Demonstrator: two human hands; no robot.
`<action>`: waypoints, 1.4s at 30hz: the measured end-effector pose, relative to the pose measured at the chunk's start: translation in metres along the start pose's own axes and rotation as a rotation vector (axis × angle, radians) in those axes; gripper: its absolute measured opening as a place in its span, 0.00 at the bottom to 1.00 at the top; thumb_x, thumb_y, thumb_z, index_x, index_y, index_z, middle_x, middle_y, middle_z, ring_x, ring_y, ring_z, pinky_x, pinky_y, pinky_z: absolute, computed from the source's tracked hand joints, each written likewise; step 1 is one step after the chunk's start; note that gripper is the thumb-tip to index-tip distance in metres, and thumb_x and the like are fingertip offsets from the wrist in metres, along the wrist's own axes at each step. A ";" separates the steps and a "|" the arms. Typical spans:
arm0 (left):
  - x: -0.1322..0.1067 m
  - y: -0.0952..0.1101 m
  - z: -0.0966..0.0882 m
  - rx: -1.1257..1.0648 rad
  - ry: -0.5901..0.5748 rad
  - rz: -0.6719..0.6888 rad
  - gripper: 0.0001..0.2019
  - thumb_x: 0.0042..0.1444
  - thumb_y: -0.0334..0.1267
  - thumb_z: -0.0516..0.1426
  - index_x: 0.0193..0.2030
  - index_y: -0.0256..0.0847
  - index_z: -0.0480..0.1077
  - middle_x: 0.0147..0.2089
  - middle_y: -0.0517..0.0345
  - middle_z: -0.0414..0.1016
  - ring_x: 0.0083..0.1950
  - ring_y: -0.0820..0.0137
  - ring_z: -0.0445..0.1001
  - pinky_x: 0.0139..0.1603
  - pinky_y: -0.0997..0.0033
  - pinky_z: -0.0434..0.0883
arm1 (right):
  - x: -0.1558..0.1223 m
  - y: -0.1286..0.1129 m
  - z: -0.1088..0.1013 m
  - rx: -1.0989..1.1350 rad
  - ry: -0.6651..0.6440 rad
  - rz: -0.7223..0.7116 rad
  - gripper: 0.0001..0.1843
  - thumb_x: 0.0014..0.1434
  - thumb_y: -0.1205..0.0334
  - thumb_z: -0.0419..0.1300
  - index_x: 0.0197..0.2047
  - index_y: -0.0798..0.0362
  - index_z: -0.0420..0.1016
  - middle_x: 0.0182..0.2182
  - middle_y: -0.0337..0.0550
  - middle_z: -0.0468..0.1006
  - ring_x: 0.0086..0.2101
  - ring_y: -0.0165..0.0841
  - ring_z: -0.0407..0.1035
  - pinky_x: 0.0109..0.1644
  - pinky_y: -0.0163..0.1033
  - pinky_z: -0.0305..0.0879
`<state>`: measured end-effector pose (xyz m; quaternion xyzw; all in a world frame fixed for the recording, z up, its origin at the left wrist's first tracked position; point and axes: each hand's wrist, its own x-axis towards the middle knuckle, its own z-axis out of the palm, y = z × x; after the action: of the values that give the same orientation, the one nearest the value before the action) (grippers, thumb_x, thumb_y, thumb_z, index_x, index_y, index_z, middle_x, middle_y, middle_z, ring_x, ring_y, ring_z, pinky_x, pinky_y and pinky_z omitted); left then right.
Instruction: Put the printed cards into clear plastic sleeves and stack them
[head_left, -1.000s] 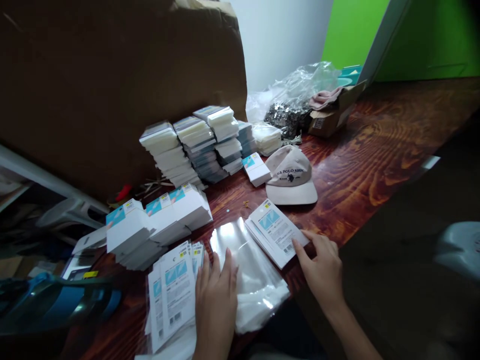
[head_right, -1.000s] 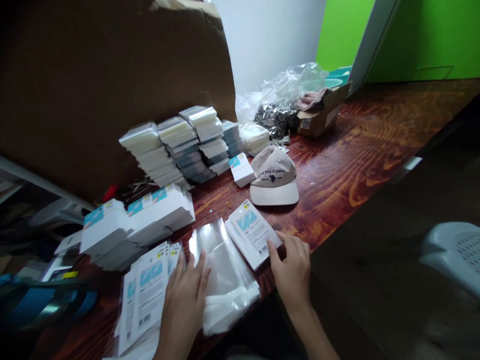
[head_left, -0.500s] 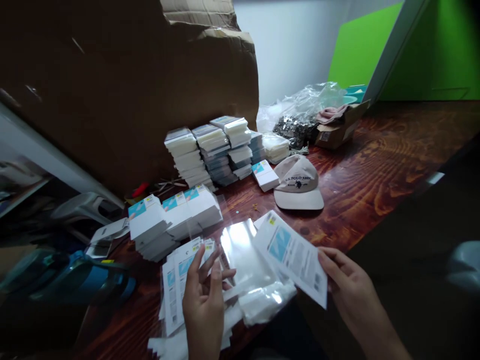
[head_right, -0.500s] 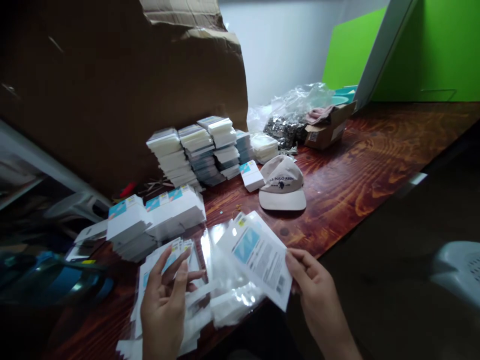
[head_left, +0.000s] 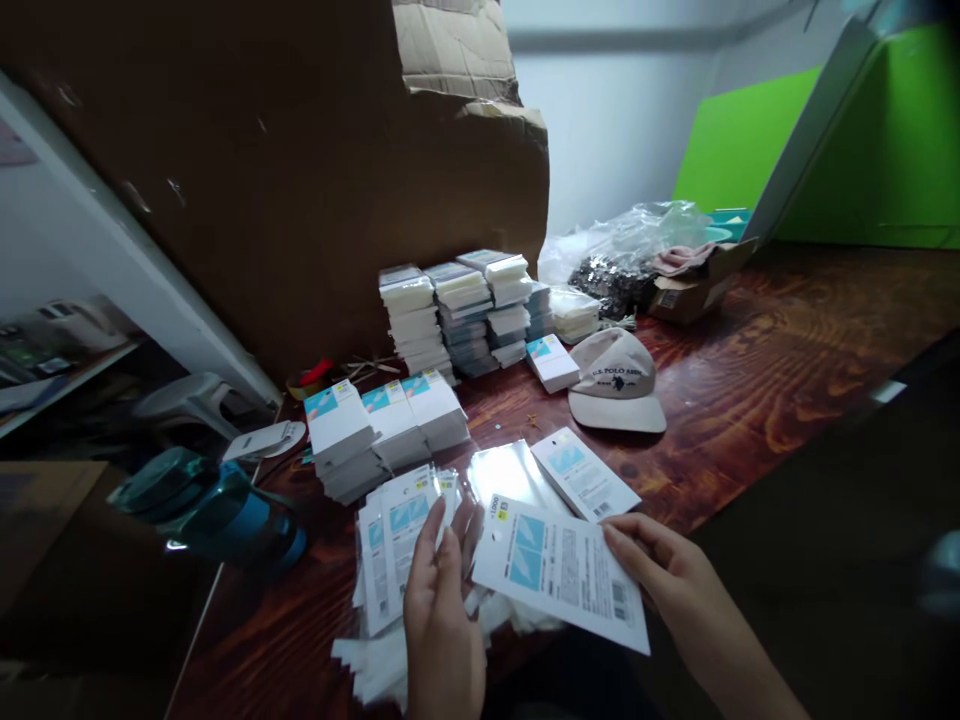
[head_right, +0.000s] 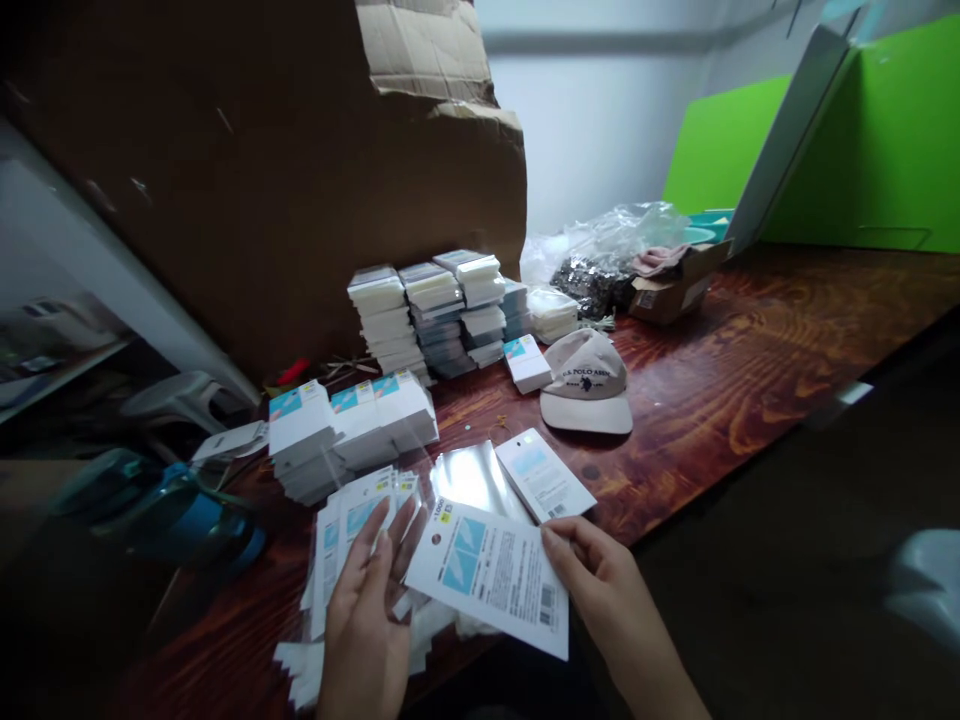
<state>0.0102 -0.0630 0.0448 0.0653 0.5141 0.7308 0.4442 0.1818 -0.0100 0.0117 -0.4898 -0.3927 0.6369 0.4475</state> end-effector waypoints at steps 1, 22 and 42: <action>0.000 0.000 -0.001 -0.011 0.006 -0.009 0.19 0.58 0.42 0.58 0.57 0.47 0.67 0.58 0.50 0.75 0.60 0.62 0.72 0.48 0.68 0.74 | -0.001 0.003 0.003 0.002 0.010 -0.002 0.19 0.47 0.47 0.70 0.33 0.55 0.79 0.23 0.42 0.80 0.24 0.33 0.71 0.26 0.33 0.63; 0.005 0.018 -0.030 -0.221 0.068 -0.081 0.11 0.58 0.40 0.58 0.44 0.37 0.74 0.45 0.43 0.82 0.49 0.60 0.80 0.44 0.67 0.77 | -0.012 0.001 0.012 -0.219 -0.231 0.077 0.22 0.51 0.42 0.65 0.33 0.55 0.77 0.21 0.40 0.75 0.22 0.29 0.66 0.23 0.31 0.56; 0.003 -0.023 -0.015 -0.284 0.173 -0.148 0.15 0.50 0.39 0.65 0.45 0.41 0.74 0.45 0.48 0.82 0.52 0.56 0.78 0.44 0.67 0.78 | -0.008 0.033 0.038 0.102 -0.077 0.026 0.20 0.53 0.47 0.66 0.43 0.50 0.72 0.23 0.37 0.76 0.22 0.32 0.68 0.26 0.35 0.65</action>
<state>0.0134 -0.0696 0.0185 -0.0991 0.4454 0.7643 0.4557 0.1392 -0.0297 -0.0090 -0.4465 -0.3702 0.6803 0.4481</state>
